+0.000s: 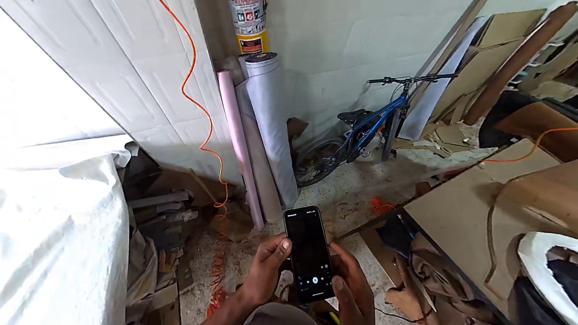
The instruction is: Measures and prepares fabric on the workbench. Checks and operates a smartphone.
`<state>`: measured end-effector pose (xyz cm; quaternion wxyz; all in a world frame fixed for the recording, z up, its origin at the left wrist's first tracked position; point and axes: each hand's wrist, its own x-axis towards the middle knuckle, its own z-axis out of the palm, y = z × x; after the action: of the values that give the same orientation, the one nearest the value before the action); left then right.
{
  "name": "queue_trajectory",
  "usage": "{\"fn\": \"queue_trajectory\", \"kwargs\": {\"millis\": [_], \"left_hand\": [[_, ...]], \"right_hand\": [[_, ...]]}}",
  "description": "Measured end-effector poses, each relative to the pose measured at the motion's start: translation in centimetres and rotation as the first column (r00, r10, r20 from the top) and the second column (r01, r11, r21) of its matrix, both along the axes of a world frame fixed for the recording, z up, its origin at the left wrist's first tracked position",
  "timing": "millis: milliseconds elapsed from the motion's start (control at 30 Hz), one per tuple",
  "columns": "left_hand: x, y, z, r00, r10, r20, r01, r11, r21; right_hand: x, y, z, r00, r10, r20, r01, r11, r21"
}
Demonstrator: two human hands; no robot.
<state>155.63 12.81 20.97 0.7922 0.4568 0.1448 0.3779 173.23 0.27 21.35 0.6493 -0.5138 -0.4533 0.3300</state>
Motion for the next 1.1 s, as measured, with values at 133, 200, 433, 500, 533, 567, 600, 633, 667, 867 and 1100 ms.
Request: {"fn": "queue_trajectory", "kwargs": {"millis": [133, 200, 433, 500, 533, 567, 600, 633, 667, 867, 1100], "left_hand": [[-0.3, -0.1, -0.1, 1.0, -0.004, -0.018, 0.004, 1.0, -0.006], [-0.4, 0.0, -0.3, 0.999, -0.022, -0.024, 0.022, 1.0, -0.006], [-0.5, -0.5, -0.6, 0.996, -0.079, -0.046, 0.081, 0.996, 0.047], [-0.5, -0.6, -0.7, 0.995, -0.072, -0.072, 0.075, 0.996, 0.043], [-0.5, -0.7, -0.7, 0.994, -0.065, -0.088, 0.068, 0.997, 0.039], [-0.4, -0.7, -0.8, 0.994, -0.06, -0.096, 0.064, 0.997, 0.033], [-0.4, -0.8, -0.9, 0.993, -0.057, -0.1, 0.06, 0.998, 0.03], [-0.3, -0.8, -0.9, 0.993, -0.057, -0.102, 0.06, 0.998, 0.026], [-0.2, -0.8, -0.8, 0.993, -0.059, -0.101, 0.061, 0.998, 0.024], [0.4, -1.0, -1.1, 0.993, -0.052, -0.106, 0.052, 0.999, -0.002], [1.6, -1.2, -1.2, 0.993, -0.036, -0.116, 0.035, 0.999, -0.009]], "right_hand": [[0.0, 0.3, 0.1, 0.999, 0.006, 0.042, -0.006, 1.0, -0.006], [0.0, 0.6, 0.2, 0.997, -0.008, 0.072, 0.01, 1.0, -0.018], [0.1, 1.2, 0.7, 0.981, -0.163, 0.101, 0.166, 0.986, -0.026], [0.0, 1.2, 0.8, 0.98, -0.166, 0.109, 0.172, 0.984, -0.05], [-0.1, 1.1, 0.8, 0.98, -0.163, 0.112, 0.171, 0.983, -0.062], [-0.1, 1.1, 0.7, 0.981, -0.155, 0.117, 0.164, 0.984, -0.073], [0.0, 1.0, 0.7, 0.982, -0.146, 0.116, 0.156, 0.985, -0.08], [0.1, 0.9, 0.7, 0.984, -0.138, 0.11, 0.148, 0.986, -0.082], [0.2, 0.9, 0.7, 0.986, -0.131, 0.101, 0.139, 0.987, -0.079], [1.2, 0.6, 0.6, 0.995, -0.094, 0.041, 0.097, 0.993, -0.065], [2.0, -0.3, 0.3, 0.995, -0.031, -0.098, 0.016, 0.988, -0.153]]}}
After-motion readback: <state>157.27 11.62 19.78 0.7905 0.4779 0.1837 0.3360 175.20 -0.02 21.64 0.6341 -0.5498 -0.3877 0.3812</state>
